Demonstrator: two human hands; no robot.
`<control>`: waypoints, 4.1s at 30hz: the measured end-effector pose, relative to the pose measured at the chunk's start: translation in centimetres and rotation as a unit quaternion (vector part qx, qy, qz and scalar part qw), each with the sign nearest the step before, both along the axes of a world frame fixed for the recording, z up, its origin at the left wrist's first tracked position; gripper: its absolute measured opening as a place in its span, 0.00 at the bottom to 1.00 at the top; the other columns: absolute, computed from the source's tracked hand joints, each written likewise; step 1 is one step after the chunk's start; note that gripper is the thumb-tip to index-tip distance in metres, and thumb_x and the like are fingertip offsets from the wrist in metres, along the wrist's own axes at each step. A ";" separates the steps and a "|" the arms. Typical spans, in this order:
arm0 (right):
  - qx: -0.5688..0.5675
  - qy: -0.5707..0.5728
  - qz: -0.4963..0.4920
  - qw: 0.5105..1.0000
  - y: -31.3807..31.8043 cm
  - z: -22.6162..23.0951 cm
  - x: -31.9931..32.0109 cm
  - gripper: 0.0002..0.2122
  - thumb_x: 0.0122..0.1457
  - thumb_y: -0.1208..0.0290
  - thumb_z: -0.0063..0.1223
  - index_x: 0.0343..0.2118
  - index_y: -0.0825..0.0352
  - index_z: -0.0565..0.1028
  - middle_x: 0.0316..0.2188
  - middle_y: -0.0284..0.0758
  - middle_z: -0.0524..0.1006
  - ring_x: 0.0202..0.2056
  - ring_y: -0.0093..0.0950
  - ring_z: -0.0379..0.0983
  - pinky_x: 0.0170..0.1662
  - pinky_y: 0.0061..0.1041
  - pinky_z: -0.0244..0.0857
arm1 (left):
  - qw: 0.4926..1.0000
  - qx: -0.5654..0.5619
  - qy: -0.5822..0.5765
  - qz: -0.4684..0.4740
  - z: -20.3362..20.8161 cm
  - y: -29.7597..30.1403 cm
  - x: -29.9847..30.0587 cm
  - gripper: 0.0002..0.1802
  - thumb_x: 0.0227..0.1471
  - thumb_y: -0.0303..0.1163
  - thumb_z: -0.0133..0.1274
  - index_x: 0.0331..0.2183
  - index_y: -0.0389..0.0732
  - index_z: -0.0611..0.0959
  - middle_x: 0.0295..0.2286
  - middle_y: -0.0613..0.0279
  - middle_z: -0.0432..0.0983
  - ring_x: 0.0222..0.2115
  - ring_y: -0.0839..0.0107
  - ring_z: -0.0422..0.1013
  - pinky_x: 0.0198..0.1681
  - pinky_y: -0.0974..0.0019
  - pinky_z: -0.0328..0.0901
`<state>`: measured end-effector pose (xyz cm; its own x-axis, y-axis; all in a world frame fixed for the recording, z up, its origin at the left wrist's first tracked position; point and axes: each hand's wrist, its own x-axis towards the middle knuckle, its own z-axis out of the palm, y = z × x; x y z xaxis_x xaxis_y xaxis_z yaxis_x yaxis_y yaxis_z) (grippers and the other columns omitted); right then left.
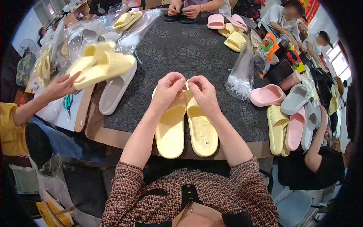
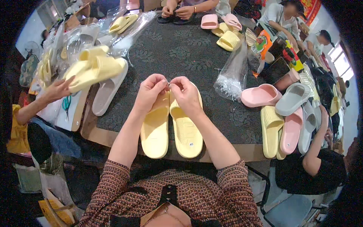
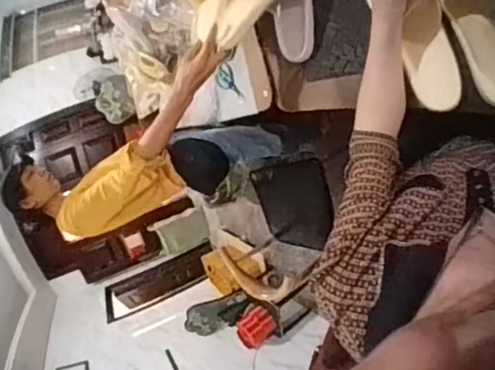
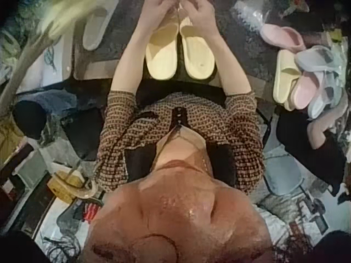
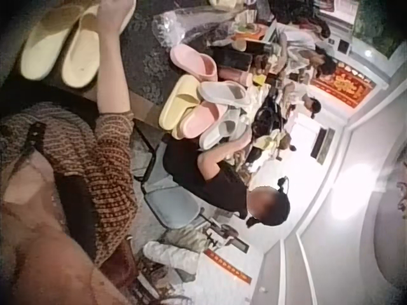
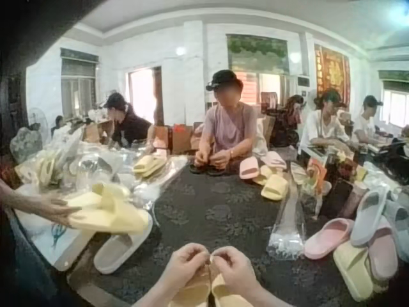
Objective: The person assembles yellow and white plastic slippers by hand at a table. They pick up pairs of slippers, align the soles and straps, and press them together to secure the fit. The person handles multiple pairs sequentially, moving finished units aside and retrieving new ones from the table.
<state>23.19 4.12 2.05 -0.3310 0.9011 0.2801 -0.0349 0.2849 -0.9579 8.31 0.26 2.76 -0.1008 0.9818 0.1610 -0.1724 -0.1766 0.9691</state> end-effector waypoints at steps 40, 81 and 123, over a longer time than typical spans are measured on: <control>-0.009 0.005 -0.013 1.000 -0.3 0.1 0.2 0.05 0.55 0.74 0.50 0.30 0.70 0.73 0.26 0.30 0.72 0.30 0.17 0.67 0.36 0.19 0.63 | 0.997 0.004 -0.042 0.072 0.6 -0.3 0.1 0.05 0.55 0.28 0.48 0.29 0.37 0.76 0.22 0.67 0.74 0.21 0.85 0.65 0.25 0.79 0.61; -0.027 0.017 -0.032 0.999 -0.1 -0.7 0.1 0.08 0.60 0.70 0.48 0.32 0.71 0.73 0.28 0.31 0.72 0.29 0.17 0.67 0.34 0.19 0.63 | 0.984 0.056 -0.053 0.158 0.8 -0.7 -0.9 0.11 0.55 0.30 0.47 0.23 0.38 0.74 0.19 0.69 0.69 0.21 0.82 0.62 0.26 0.76 0.59; 0.424 -0.419 -0.191 0.780 -8.3 4.4 12.8 0.06 0.45 0.77 0.50 0.28 0.66 0.74 0.19 0.34 0.68 0.25 0.30 0.67 0.31 0.31 0.59 | 0.981 0.002 -0.078 0.180 -0.6 0.0 -4.1 0.06 0.56 0.27 0.47 0.36 0.36 0.76 0.21 0.66 0.69 0.20 0.81 0.62 0.22 0.77 0.60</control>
<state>35.97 -4.21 6.45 -0.4711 0.5875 0.6579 0.7446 0.6648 -0.0605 4.24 0.25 2.16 -0.4644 0.8775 0.1198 -0.2446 -0.2571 0.9349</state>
